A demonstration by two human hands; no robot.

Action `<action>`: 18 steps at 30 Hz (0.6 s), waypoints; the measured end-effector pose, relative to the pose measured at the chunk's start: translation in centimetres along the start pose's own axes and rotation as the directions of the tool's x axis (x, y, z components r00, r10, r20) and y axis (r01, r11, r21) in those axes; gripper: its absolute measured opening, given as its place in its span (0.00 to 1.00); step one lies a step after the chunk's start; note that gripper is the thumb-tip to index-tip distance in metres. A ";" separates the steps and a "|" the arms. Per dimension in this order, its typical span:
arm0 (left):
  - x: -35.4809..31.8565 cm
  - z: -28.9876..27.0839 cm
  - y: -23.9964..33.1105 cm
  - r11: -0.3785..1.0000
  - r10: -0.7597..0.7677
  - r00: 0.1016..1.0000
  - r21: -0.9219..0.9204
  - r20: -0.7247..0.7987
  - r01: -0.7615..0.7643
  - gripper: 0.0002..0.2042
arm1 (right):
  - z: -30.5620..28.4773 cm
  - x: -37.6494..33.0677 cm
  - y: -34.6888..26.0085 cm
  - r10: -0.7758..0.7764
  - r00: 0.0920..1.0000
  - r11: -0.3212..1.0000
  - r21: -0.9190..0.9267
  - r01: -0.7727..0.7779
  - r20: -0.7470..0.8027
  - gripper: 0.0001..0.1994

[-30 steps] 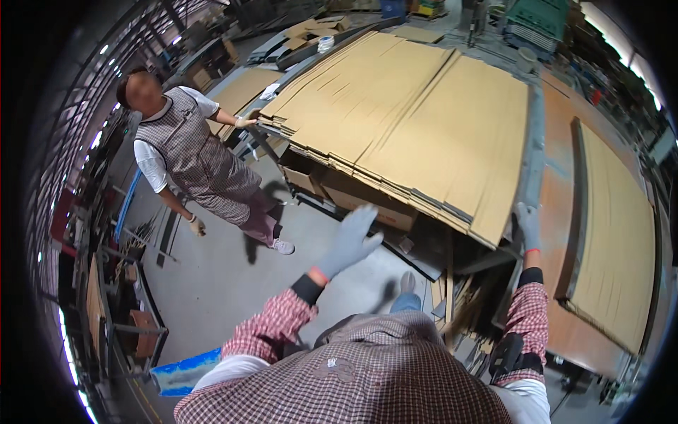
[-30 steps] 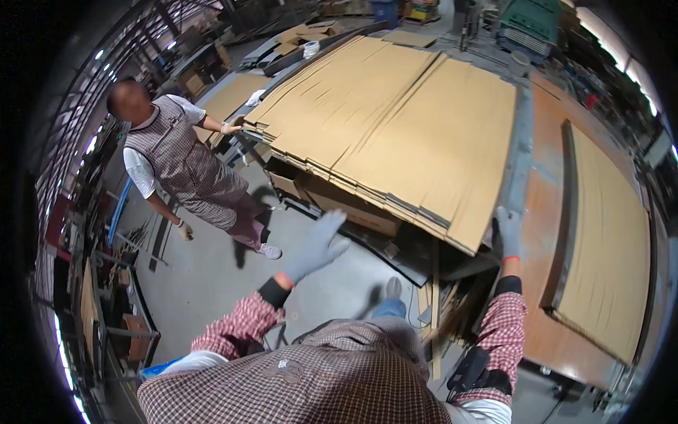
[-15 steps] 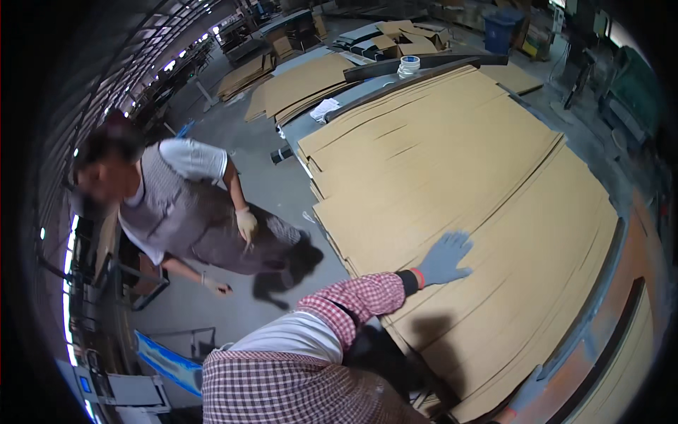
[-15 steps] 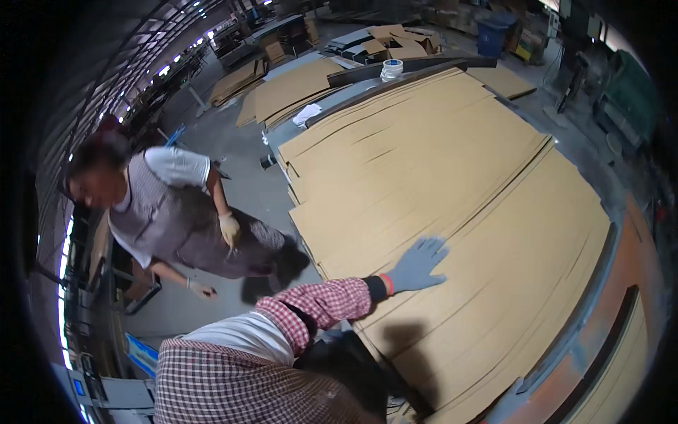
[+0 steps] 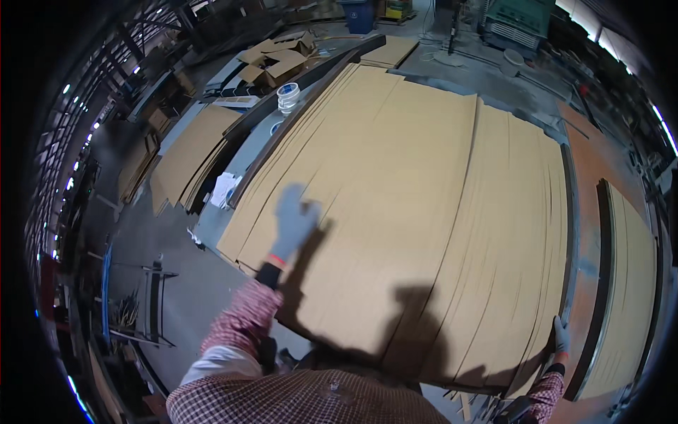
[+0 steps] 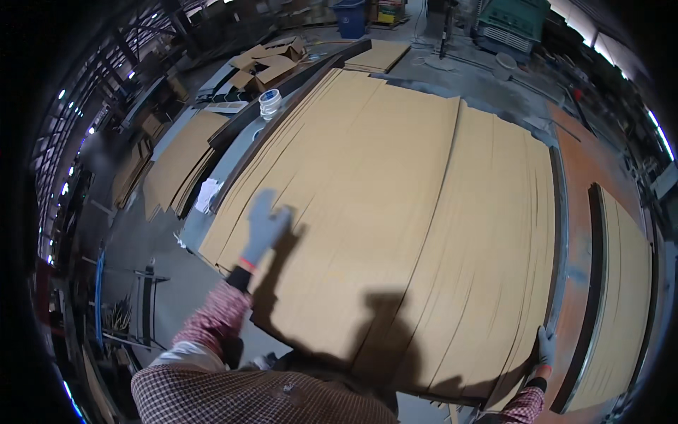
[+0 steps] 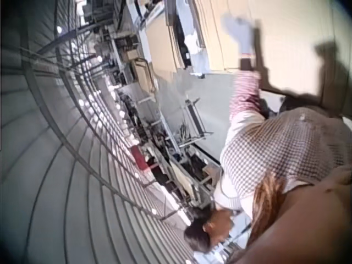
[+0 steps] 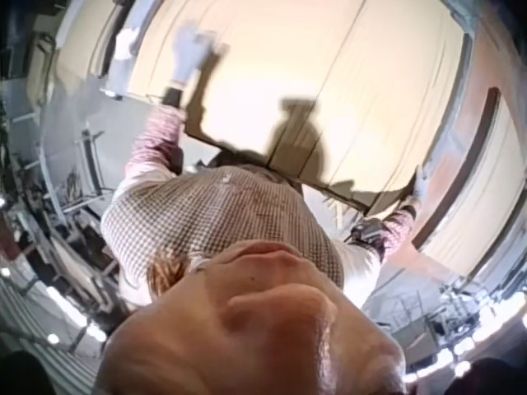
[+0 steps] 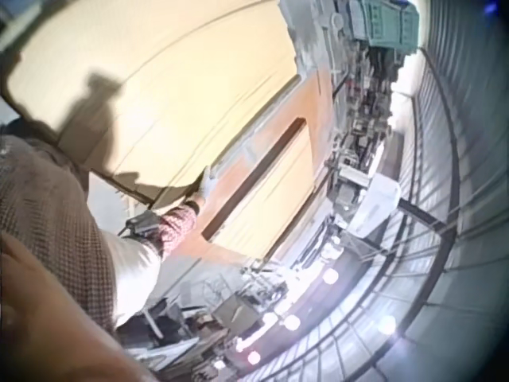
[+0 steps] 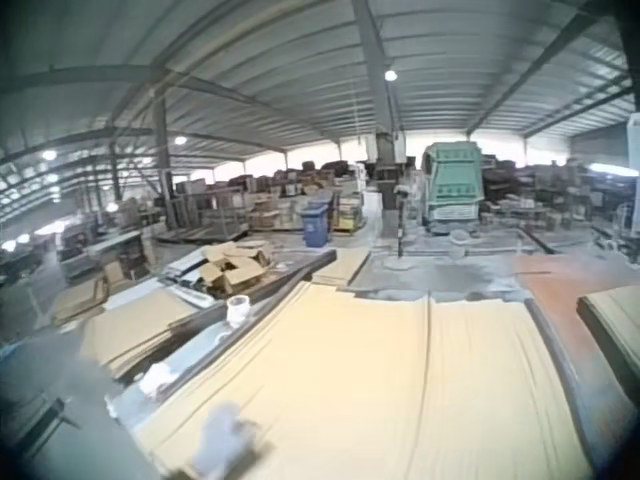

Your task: Sorting and stacking long thin cardboard strips on an industrial table.

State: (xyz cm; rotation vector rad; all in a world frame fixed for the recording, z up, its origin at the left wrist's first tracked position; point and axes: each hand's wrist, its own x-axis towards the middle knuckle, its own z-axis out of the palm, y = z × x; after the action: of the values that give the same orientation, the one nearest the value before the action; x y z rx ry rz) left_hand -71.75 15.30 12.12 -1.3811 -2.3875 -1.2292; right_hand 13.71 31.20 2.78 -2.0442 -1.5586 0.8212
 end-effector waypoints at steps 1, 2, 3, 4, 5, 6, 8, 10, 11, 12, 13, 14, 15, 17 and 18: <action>3.0 -1.2 -6.7 0.963 0.092 0.993 0.261 -0.072 -0.071 0.24 | 0.0 0.6 -1.1 0.034 0.999 0.999 0.030 -0.034 0.027 0.34; 5.7 -2.2 -10.3 0.848 0.173 0.982 0.519 -0.082 -0.106 0.27 | 0.6 0.7 -2.2 -0.201 0.979 0.978 0.051 0.203 -0.043 0.36; 7.3 -4.4 -14.7 0.810 0.016 0.999 0.586 -0.029 0.004 0.32 | 2.9 1.1 -6.0 -0.207 0.978 0.975 0.073 0.208 -0.013 0.36; 7.9 -6.5 -16.6 0.799 -0.026 1.000 0.601 -0.007 0.025 0.35 | 5.0 0.7 -12.2 -0.152 0.988 0.973 -0.180 0.142 -0.040 0.37; 8.9 -6.1 -16.9 0.803 -0.021 1.000 0.596 0.010 0.011 0.35 | 5.4 -0.4 -15.1 -0.093 0.989 0.901 -0.433 0.034 -0.116 0.38; 9.8 -4.7 -16.3 0.821 0.062 0.998 0.569 -0.012 -0.044 0.35 | 4.5 0.1 -13.2 -0.106 0.977 0.902 -0.431 0.017 -0.184 0.41; 9.5 -3.3 -17.9 0.781 0.084 0.994 0.624 -0.072 -0.021 0.36 | 4.3 0.3 -11.3 -0.089 0.967 0.894 -0.448 -0.028 -0.238 0.42; 5.7 -1.8 -20.8 0.591 -0.237 0.968 0.779 -0.078 0.208 0.37 | 5.9 0.6 -12.4 -0.039 0.940 0.828 -0.537 -0.159 -0.339 0.43; 5.5 -1.8 -22.2 0.606 -0.233 0.970 0.769 -0.071 0.202 0.36 | 6.7 0.7 -12.6 -0.027 0.937 0.833 -0.526 -0.172 -0.349 0.43; 5.2 -1.6 -22.4 0.614 -0.206 0.977 0.769 -0.061 0.178 0.36 | 6.4 0.7 -12.2 -0.031 0.923 0.823 -0.534 -0.195 -0.384 0.43; 5.3 -1.1 -22.6 0.623 -0.177 0.983 0.767 -0.052 0.152 0.35 | 5.8 0.7 -11.6 -0.035 0.907 0.813 -0.540 -0.218 -0.420 0.43; 5.7 -0.8 -22.7 0.631 -0.173 0.984 0.763 -0.035 0.138 0.35 | 5.5 1.4 -10.9 -0.024 0.903 0.807 -0.542 -0.235 -0.428 0.43; 6.0 -0.6 -21.9 0.609 -0.240 0.971 0.776 -0.016 0.163 0.34 | 4.7 1.4 -10.0 -0.095 0.907 0.804 -0.568 -0.173 -0.410 0.43; 5.4 -3.2 -23.9 0.547 -0.260 0.965 0.820 -0.029 0.172 0.33 | 5.9 1.8 -12.1 -0.184 0.922 0.861 -0.508 -0.015 -0.340 0.39; 5.8 -2.3 -22.0 0.565 -0.313 0.950 0.805 0.005 0.182 0.33 | 5.3 2.0 -11.3 -0.229 0.900 0.824 -0.565 -0.024 -0.372 0.33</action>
State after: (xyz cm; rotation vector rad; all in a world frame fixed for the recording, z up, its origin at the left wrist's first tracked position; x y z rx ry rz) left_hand -92.65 12.03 3.46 -0.8498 -2.7276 0.0521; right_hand 2.50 36.09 6.03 -2.2822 -1.7558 -0.1758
